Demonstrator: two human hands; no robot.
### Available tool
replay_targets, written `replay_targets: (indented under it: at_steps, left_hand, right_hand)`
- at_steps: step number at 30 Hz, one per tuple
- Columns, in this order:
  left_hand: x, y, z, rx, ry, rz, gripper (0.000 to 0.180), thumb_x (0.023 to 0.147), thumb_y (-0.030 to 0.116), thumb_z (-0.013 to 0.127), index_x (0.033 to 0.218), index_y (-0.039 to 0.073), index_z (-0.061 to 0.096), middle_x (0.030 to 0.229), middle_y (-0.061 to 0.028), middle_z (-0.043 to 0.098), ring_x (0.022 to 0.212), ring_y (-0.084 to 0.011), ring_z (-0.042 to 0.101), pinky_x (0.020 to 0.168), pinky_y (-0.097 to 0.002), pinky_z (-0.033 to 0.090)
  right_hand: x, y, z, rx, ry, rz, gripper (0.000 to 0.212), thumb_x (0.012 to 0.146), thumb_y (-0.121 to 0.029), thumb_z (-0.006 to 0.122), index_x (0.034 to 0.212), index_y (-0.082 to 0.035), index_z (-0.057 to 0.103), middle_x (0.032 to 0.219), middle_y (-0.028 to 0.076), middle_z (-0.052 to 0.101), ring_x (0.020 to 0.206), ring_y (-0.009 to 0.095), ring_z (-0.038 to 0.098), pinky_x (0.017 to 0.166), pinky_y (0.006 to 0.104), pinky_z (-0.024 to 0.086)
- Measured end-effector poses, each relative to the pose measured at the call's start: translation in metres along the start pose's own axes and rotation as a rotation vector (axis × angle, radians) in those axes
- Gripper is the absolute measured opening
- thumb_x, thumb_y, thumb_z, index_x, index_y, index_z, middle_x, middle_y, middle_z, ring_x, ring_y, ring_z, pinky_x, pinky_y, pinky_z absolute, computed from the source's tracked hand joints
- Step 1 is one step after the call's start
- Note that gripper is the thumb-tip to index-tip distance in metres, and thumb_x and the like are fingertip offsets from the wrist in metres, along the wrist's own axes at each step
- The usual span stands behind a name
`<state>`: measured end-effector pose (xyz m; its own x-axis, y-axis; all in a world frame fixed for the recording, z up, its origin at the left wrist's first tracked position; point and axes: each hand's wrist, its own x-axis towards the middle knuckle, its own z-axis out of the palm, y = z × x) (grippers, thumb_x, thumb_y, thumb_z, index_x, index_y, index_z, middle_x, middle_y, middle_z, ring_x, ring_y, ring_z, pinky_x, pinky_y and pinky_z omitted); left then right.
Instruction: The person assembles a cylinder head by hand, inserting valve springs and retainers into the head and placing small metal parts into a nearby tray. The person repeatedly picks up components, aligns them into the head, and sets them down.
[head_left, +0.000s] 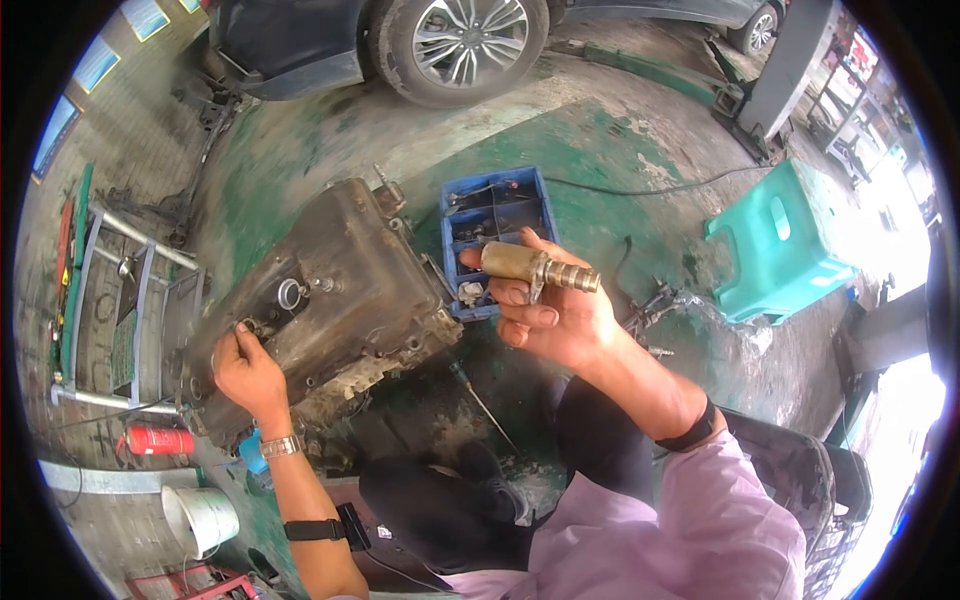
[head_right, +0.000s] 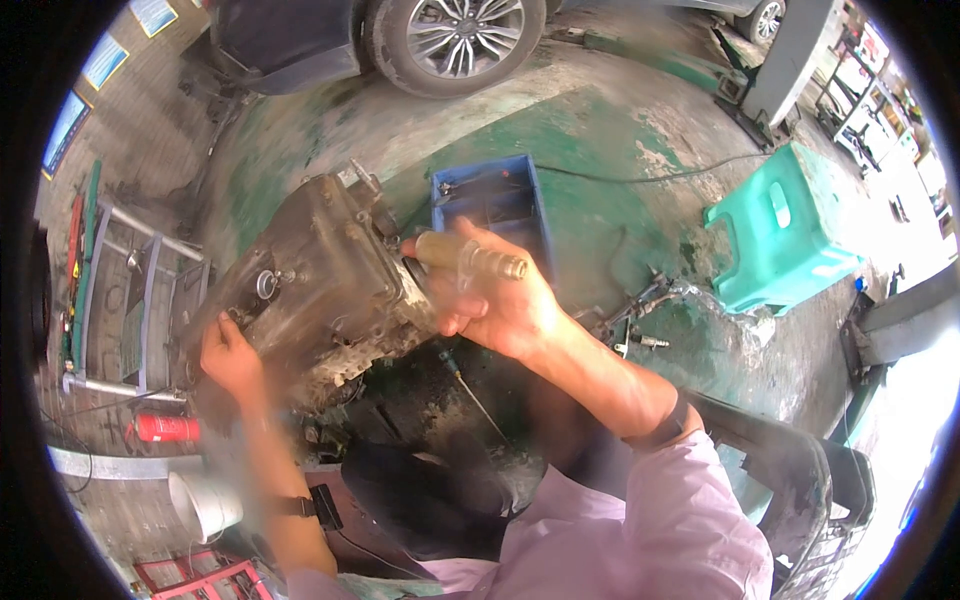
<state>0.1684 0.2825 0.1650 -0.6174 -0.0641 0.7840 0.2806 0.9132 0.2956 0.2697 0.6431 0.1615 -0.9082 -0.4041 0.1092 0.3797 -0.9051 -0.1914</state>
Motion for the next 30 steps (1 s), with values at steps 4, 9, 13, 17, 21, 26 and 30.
replay_targets:
  at_steps: [4, 9, 13, 17, 21, 26, 30]
  left_hand:
    - [0.0, 0.0, 0.0, 0.015, 0.0, 0.006, 0.02, 0.096, 0.01, 0.06, 0.084, -0.005, 0.066, 0.079, -0.0192, 0.065, 0.072, -0.0387, 0.06, 0.066, -0.0453, 0.045]
    - [0.0, 0.0, -0.001, 0.027, -0.005, 0.011, 0.021, 0.096, 0.011, 0.06, 0.085, -0.006, 0.067, 0.08, -0.0198, 0.067, 0.072, -0.0395, 0.061, 0.066, -0.0454, 0.046]
    - [0.0, -0.001, -0.001, 0.035, -0.006, 0.011, 0.021, 0.097, 0.011, 0.061, 0.085, -0.006, 0.067, 0.08, -0.0201, 0.067, 0.07, -0.0391, 0.062, 0.065, -0.0451, 0.047]
    - [0.001, -0.001, -0.001, 0.022, 0.003, 0.026, 0.022, 0.097, 0.011, 0.06, 0.085, -0.006, 0.067, 0.079, -0.0202, 0.067, 0.069, -0.0385, 0.061, 0.064, -0.0446, 0.046]
    - [0.0, -0.001, -0.001, 0.016, -0.009, -0.001, 0.023, 0.097, 0.012, 0.06, 0.084, -0.006, 0.067, 0.079, -0.0205, 0.067, 0.069, -0.0385, 0.061, 0.064, -0.0447, 0.046]
    - [0.0, -0.003, 0.0, 0.017, -0.006, 0.011, 0.025, 0.097, 0.013, 0.06, 0.084, -0.007, 0.067, 0.079, -0.0205, 0.068, 0.069, -0.0388, 0.062, 0.064, -0.0453, 0.047]
    - [0.0, -0.006, 0.001, 0.022, -0.007, 0.011, 0.025, 0.098, 0.014, 0.06, 0.085, -0.006, 0.068, 0.08, -0.0204, 0.068, 0.07, -0.0389, 0.062, 0.064, -0.0457, 0.047]
  right_hand:
    - [-0.001, 0.0, -0.006, 0.051, -0.083, 0.035, 0.06, 0.105, -0.046, 0.044, 0.132, 0.007, 0.052, 0.062, -0.003, 0.046, 0.047, 0.01, 0.046, 0.062, 0.0393, 0.056]
    - [0.003, 0.002, -0.012, 0.013, -0.217, 0.097, 0.062, 0.106, -0.048, 0.041, 0.133, 0.008, 0.05, 0.06, -0.003, 0.047, 0.04, 0.01, 0.043, 0.061, 0.0411, 0.056]
    - [0.001, 0.004, -0.013, 0.045, -0.244, 0.144, 0.062, 0.107, -0.047, 0.036, 0.128, 0.01, 0.05, 0.062, 0.004, 0.05, 0.044, 0.014, 0.048, 0.059, 0.0439, 0.054]
    - [0.0, 0.005, -0.011, 0.031, -0.27, 0.163, 0.064, 0.108, -0.047, 0.035, 0.126, 0.012, 0.049, 0.063, 0.006, 0.051, 0.046, 0.017, 0.051, 0.058, 0.0446, 0.054]
    - [0.001, 0.005, -0.01, -0.028, -0.29, 0.153, 0.065, 0.107, -0.047, 0.036, 0.125, 0.014, 0.05, 0.062, 0.005, 0.051, 0.045, 0.016, 0.051, 0.057, 0.0449, 0.054]
    - [0.001, 0.007, -0.009, -0.06, -0.277, 0.168, 0.064, 0.106, -0.046, 0.04, 0.124, 0.014, 0.052, 0.059, 0.004, 0.051, 0.044, 0.015, 0.053, 0.057, 0.045, 0.054]
    - [0.0, 0.008, -0.007, -0.091, -0.257, 0.152, 0.063, 0.106, -0.046, 0.042, 0.122, 0.014, 0.053, 0.058, 0.005, 0.052, 0.044, 0.015, 0.054, 0.056, 0.0443, 0.054]
